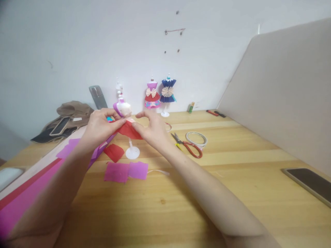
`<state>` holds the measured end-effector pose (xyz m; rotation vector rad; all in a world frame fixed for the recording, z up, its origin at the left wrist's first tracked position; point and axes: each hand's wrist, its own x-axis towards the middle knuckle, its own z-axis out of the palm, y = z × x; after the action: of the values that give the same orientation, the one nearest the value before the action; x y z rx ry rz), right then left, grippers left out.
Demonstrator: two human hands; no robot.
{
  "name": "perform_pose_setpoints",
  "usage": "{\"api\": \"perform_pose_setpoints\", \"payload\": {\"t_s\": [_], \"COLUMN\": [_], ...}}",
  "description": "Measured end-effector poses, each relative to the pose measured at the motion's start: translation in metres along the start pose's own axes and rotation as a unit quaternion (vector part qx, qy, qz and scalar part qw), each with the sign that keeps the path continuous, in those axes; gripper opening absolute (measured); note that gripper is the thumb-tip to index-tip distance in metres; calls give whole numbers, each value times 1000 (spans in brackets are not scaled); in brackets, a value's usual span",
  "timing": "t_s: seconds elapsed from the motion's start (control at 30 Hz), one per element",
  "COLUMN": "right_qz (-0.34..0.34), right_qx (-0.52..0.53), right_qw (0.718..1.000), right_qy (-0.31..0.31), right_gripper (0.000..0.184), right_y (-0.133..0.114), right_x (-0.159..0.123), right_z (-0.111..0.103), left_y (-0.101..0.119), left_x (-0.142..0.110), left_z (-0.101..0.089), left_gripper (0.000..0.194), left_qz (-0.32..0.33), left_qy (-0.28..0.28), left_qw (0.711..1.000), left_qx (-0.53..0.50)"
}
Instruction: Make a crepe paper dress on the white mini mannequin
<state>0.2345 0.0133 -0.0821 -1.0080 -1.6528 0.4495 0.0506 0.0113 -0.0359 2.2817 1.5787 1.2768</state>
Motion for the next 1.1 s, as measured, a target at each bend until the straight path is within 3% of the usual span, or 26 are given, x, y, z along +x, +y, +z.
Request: {"api": "perform_pose_setpoints", "payload": {"t_s": [0.23, 0.53, 0.73, 0.93, 1.1], "right_qz": [6, 51, 103, 98, 94], "right_qx": [41, 119, 173, 163, 173], "right_qw": [999, 991, 979, 982, 980], "right_qy": [0, 20, 10, 15, -21], "right_gripper": [16, 23, 34, 32, 30], "right_y": [1, -1, 1, 0, -3], "right_x": [4, 10, 12, 9, 10], "right_z": [18, 27, 30, 30, 22], "left_y": [-2, -3, -17, -22, -31], "left_x": [0, 1, 7, 9, 12], "left_z": [5, 6, 9, 15, 19], "left_gripper": [23, 27, 32, 38, 58], "left_qz": [-6, -37, -60, -64, -66], "left_qy": [2, 1, -13, -32, -64], "left_qw": [1000, 999, 989, 964, 931], "left_qx": [6, -34, -138, -257, -353]}}
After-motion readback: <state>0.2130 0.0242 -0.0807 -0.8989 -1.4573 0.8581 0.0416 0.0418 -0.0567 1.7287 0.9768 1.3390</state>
